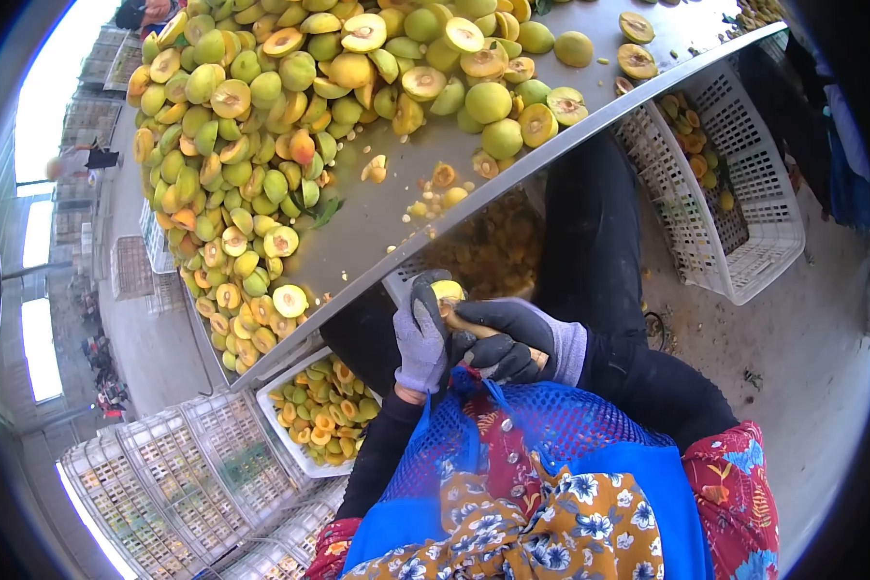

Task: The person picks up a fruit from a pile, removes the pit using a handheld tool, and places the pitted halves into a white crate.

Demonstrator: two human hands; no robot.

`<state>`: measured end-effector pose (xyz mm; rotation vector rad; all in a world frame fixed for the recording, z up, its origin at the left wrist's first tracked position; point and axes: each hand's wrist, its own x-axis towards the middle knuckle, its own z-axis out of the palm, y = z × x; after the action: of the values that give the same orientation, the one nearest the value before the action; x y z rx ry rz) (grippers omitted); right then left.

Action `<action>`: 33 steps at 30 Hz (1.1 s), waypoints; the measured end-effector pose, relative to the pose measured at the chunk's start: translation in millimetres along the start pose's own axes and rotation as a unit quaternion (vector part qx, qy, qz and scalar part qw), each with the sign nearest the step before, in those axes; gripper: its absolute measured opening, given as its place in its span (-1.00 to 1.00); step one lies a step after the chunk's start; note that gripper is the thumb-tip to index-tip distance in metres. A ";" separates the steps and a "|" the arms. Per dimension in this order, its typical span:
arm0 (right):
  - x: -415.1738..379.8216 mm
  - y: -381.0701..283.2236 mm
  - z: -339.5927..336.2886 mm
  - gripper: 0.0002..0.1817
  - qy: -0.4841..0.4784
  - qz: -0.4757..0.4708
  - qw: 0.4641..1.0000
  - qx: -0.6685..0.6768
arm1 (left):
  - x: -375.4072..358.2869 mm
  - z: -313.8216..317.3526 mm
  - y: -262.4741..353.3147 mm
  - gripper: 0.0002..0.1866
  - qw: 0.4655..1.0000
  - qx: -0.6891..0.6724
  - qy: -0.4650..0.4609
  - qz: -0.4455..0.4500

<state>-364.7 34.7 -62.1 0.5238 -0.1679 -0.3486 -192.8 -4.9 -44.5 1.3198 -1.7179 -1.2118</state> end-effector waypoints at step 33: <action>6.0 7.4 57.8 -0.60 0.309 -0.213 0.822 -0.429 | 138.5 -204.3 -55.3 -0.44 0.769 0.602 0.170 -0.129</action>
<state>-371.2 12.0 -8.6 -0.2604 0.7370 -0.6212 -30.7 -198.3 -27.3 2.3442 -2.0812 0.2608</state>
